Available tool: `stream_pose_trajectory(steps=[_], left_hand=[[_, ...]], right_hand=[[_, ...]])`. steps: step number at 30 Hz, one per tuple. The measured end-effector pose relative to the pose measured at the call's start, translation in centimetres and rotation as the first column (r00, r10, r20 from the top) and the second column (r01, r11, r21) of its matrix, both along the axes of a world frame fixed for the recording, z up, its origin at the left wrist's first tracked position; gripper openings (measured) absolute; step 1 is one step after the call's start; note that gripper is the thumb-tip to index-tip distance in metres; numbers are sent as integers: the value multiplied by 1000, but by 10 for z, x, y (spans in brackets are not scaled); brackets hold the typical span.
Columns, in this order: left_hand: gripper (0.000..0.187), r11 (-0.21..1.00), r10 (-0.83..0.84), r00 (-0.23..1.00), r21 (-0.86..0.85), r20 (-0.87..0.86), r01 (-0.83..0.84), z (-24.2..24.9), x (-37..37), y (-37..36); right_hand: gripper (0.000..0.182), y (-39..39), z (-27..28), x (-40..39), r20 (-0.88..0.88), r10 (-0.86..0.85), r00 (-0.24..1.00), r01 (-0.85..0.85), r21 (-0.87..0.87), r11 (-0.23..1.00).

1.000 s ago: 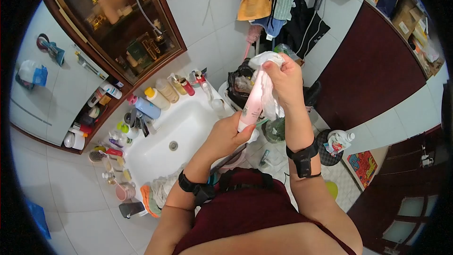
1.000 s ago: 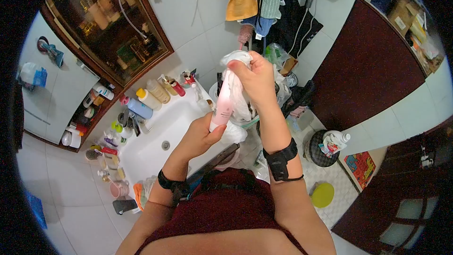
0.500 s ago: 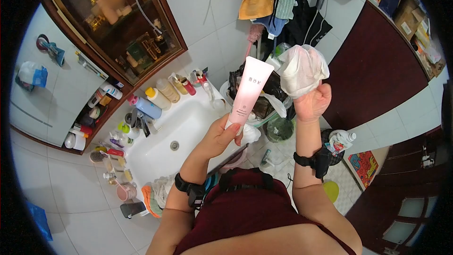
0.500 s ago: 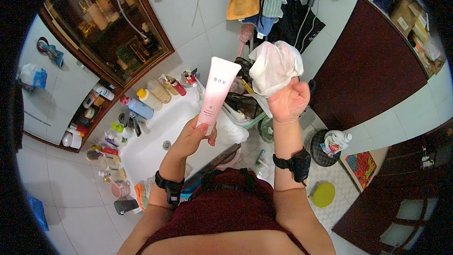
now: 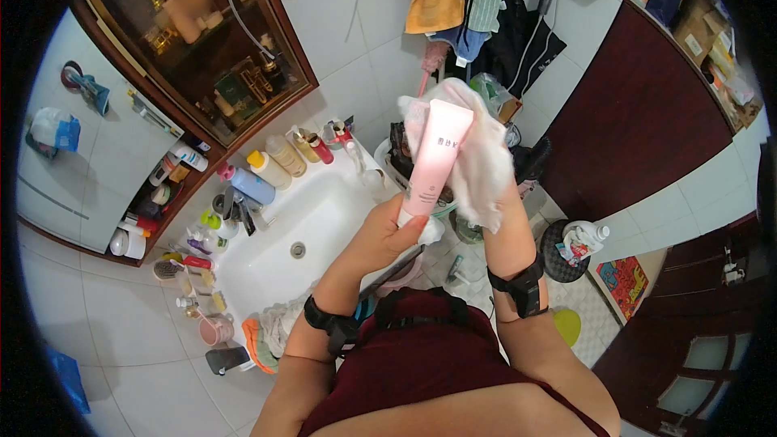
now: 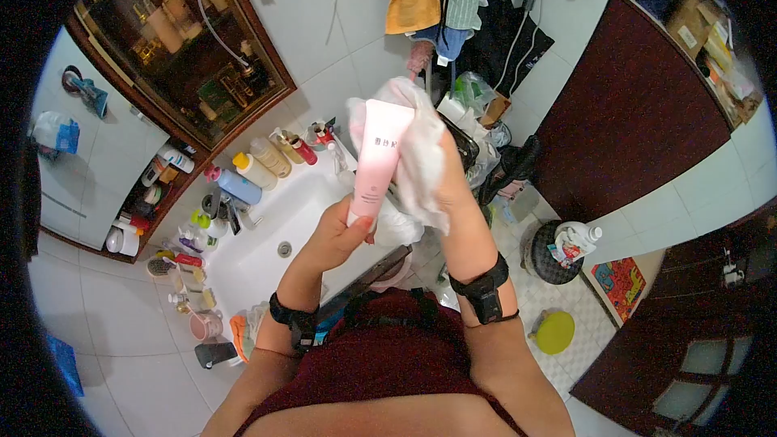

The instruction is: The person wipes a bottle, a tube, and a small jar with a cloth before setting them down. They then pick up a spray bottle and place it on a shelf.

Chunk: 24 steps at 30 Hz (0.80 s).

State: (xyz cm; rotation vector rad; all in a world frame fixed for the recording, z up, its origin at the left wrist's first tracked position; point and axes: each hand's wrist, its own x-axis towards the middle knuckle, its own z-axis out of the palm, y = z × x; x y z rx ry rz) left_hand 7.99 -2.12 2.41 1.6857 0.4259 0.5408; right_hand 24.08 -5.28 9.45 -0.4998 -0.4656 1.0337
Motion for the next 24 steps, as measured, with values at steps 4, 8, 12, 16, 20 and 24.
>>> stream_pose_trajectory(steps=[4, 8, 12, 16, 20, 24], left_hand=[[30, 932, 158, 985, 338, -65, -127, -2, 7, -7], [33, 938, 197, 979, 300, -47, -174, 4, 8, -12], [37, 984, 138, 989, 124, -45, -132, 1, -2, -7], [41, 980, 125, 990, 161, -59, -114, -8, -1, -13], [41, 850, 323, 938, 473, -123, -231, -6, 5, -20], [40, 735, 437, 875, 645, -211, -212, 11, 13, -20]], right_hand=[[20, 9, -20, 3, 151, -20, 988, 27, -46, 999], [27, 21, -39, 7, 121, -11, 993, 15, -38, 999], [33, 7, -34, -11, 210, 37, 977, -1, -166, 986], [40, -9, -32, -21, 324, 184, 928, -107, -241, 965], [25, -3, -34, -18, 310, 33, 950, 28, -192, 981], [20, 17, -36, 3, 370, -207, 906, 283, -163, 945]])
